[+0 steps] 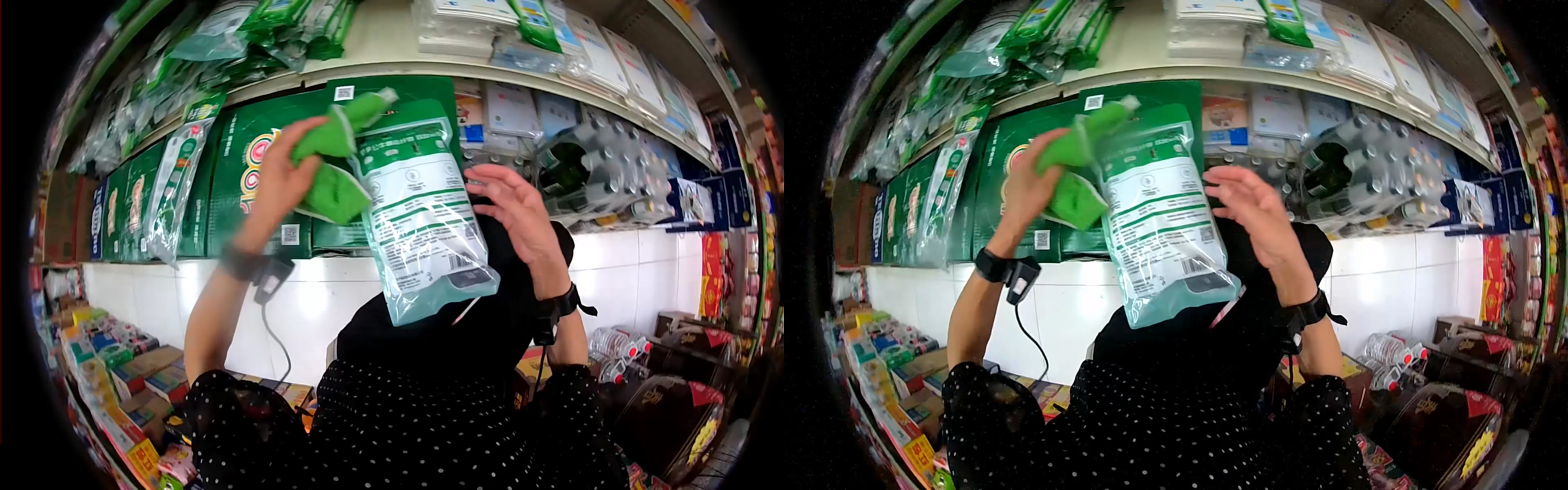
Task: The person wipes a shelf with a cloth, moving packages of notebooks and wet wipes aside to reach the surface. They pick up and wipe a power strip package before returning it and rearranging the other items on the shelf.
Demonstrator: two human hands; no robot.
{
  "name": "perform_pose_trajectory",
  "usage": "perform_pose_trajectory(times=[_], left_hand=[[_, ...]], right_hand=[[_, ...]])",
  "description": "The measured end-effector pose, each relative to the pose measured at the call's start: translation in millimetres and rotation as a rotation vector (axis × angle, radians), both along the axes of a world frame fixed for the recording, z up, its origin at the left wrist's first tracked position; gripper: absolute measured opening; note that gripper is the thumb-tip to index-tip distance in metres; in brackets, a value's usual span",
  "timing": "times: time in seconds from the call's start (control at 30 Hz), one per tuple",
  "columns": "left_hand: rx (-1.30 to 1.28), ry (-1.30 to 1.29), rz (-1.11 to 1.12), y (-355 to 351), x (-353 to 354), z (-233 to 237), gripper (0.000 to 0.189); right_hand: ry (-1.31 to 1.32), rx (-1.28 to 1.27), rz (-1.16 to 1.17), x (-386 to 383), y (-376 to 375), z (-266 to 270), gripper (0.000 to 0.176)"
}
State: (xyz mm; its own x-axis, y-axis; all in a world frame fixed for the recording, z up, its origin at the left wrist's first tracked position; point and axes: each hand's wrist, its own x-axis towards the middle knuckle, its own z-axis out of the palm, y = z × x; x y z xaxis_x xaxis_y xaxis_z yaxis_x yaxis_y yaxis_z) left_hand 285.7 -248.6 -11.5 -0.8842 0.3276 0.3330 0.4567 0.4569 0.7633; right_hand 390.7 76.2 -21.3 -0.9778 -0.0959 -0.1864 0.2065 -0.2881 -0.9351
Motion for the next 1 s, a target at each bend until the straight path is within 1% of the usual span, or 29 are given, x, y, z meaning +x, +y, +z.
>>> perform_pose_trajectory(times=[0.03,0.07,0.1,0.17,0.2,0.3,0.33,0.37,0.43,0.53,0.63,0.77,0.8,0.9,0.93,1.0], left_hand=[[0.045,-0.001,0.057,-9,-1,3,0.05],[0.098,0.013,0.08,-24,-4,5,0.051],[0.15,0.026,0.105,-37,-6,6,0.051],[0.008,0.173,0.227,-54,-4,18,0.049],[-0.128,0.212,0.218,-67,-2,21,0.047],[-0.464,0.276,0.294,-97,2,-7,0.049],[-0.569,0.222,0.314,-103,4,-22,0.052],[-0.554,0.267,0.344,-107,6,-36,0.051],[-0.524,0.349,0.402,-94,20,-39,0.05],[-0.53,0.352,0.406,-92,20,-42,0.049],[-0.539,0.378,0.411,-93,19,-45,0.048],[-0.528,0.369,0.405,-93,19,-44,0.049],[-0.521,0.366,0.405,-92,18,-44,0.049],[-0.541,0.472,0.492,-88,23,-37,0.05],[-0.515,0.508,0.497,-85,27,-32,0.051],[-0.461,0.589,0.502,-77,37,-18,0.052]], right_hand=[[0.01,0.014,0.017,5,-3,-1,0.035],[0.031,0.049,0.004,9,-10,2,0.043],[0.009,0.068,0.004,13,-12,0,0.046],[-0.033,0.107,0.017,18,-15,-7,0.053],[-0.034,0.155,0.043,20,-17,-11,0.061],[-0.028,0.323,0.034,23,-22,-16,0.061],[-0.03,0.261,0.02,23,-23,-20,0.061],[-0.045,0.252,0.012,23,-23,-20,0.057],[-0.084,0.234,-0.003,24,-26,-13,0.05],[-0.304,-0.148,0.065,21,-25,4,0.037],[-0.335,-0.199,0.094,18,-30,19,0.029],[-0.335,-0.241,0.102,12,-39,24,0.026],[-0.34,-0.264,0.087,11,-43,32,0.021],[-0.183,-0.216,0.109,2,-49,47,0.014],[-0.125,-0.149,0.068,0,-57,61,0.007],[0.003,-0.103,0.025,-3,-74,73,0.005]])
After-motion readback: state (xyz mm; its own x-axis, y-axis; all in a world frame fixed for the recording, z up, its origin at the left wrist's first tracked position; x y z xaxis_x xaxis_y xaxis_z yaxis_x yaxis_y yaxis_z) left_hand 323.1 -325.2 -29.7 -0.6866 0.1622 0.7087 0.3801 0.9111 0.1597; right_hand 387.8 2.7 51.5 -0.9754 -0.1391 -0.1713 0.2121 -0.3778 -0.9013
